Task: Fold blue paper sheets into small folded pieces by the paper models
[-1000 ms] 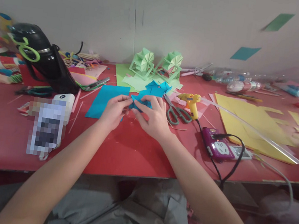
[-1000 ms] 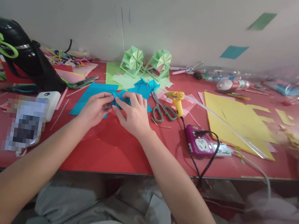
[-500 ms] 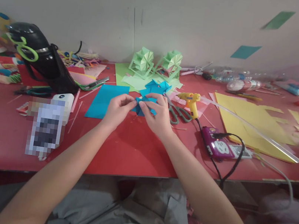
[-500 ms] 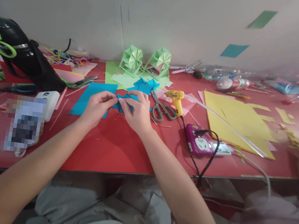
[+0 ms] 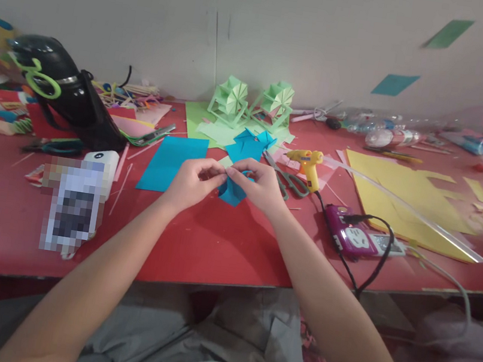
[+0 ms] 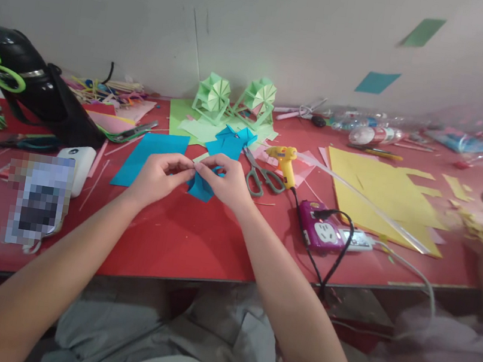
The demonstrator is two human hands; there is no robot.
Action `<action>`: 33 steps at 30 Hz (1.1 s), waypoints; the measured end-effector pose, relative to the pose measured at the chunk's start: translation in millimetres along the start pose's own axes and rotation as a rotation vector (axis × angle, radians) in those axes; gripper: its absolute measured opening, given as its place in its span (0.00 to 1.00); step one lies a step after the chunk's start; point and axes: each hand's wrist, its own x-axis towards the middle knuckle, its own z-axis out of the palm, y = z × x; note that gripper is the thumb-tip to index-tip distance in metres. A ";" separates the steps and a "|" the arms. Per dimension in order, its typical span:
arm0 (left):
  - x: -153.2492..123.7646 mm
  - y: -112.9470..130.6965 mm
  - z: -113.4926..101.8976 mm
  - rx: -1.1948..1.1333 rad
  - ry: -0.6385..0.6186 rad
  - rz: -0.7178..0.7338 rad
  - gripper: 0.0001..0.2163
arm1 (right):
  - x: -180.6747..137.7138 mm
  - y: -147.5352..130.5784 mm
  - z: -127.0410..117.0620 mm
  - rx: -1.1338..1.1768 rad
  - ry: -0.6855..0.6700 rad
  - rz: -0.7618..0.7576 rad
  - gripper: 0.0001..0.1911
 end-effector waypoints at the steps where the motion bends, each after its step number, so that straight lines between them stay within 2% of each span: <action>1: -0.1 -0.1 -0.6 0.006 -0.010 0.005 0.07 | 0.2 0.4 -0.2 0.029 -0.009 0.024 0.14; 8: -0.7 0.6 -1.5 -0.006 -0.018 -0.022 0.09 | 1.4 0.1 -0.3 0.146 -0.036 0.133 0.15; 16: 0.5 2.7 -1.8 0.004 0.037 -0.051 0.10 | 0.9 -1.1 -0.4 0.125 -0.011 0.107 0.16; 19: 0.4 4.6 0.4 -0.096 0.052 -0.111 0.15 | 0.6 -1.5 0.0 0.107 0.073 0.074 0.16; 23: -1.3 3.5 10.2 -0.211 -0.019 -0.197 0.28 | -0.7 -3.6 3.6 0.144 0.184 0.047 0.17; 25: -1.7 2.2 14.7 -0.272 -0.036 -0.202 0.26 | -1.1 -4.8 5.4 0.162 0.223 0.027 0.18; 29: -0.2 1.5 12.7 -0.389 0.040 -0.234 0.19 | 0.1 -6.1 2.9 0.198 0.255 0.038 0.18; 33: 3.3 -1.6 0.1 -0.442 0.142 -0.215 0.18 | 2.3 -4.9 -5.1 0.162 0.174 0.094 0.18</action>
